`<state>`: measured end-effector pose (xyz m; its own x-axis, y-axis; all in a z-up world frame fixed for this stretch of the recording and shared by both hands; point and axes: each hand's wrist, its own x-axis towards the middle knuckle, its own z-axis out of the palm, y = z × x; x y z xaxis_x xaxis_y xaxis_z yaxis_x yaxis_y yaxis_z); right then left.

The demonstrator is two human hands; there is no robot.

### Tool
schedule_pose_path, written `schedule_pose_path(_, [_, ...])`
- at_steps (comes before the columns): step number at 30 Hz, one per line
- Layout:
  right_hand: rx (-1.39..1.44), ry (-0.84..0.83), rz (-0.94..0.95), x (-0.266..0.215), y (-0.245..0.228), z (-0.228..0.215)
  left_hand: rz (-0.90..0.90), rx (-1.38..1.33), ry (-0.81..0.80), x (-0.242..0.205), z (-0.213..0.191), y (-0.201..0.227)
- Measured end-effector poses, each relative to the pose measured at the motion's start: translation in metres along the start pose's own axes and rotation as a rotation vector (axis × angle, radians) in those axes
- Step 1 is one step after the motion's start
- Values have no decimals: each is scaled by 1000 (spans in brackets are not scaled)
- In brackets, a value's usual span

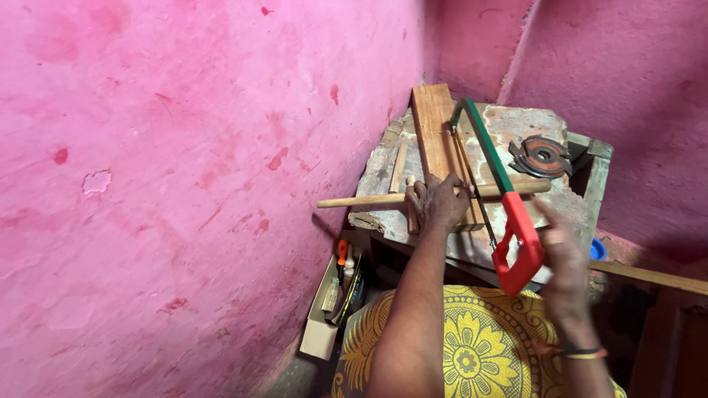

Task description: The person uses a hand saw to cut a cylindrical wooden dowel on a workbench. The dowel is held steady with the left hand while the right hand moves the saw back and forth until the cut is complete. The cut piece is then separated and briefly inspected.

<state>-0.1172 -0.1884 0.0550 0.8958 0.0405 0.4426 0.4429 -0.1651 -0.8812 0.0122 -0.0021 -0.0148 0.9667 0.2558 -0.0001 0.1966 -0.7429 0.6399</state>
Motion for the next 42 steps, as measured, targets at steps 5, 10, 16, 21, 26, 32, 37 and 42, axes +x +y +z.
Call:
schedule_pose_path(5, [274,625,416,26,62,-81,16,43,52,-5,-4,1])
schedule_pose_path(10, [400,829,730,64,103,-134,-3,11,18,-6,-15,9])
schedule_pose_path(16, [510,839,808,83,80,-102,-17,30,5,-9,-23,15])
schedule_pose_path(21, [522,837,844,85,71,-82,-3,24,-8,-7,-28,15])
schedule_pose_path(26, [452,816,863,73,88,-111,3,55,-19,-10,-23,12])
schedule_pose_path(32, [466,637,758,94,93,-136,-9,44,-25,-13,-27,15])
schedule_pose_path(37, [620,311,505,126,61,-154,-12,38,-32,-8,-27,17])
schedule_pose_path(42, [1094,7,353,92,50,-160,-17,52,-54,-9,-22,10])
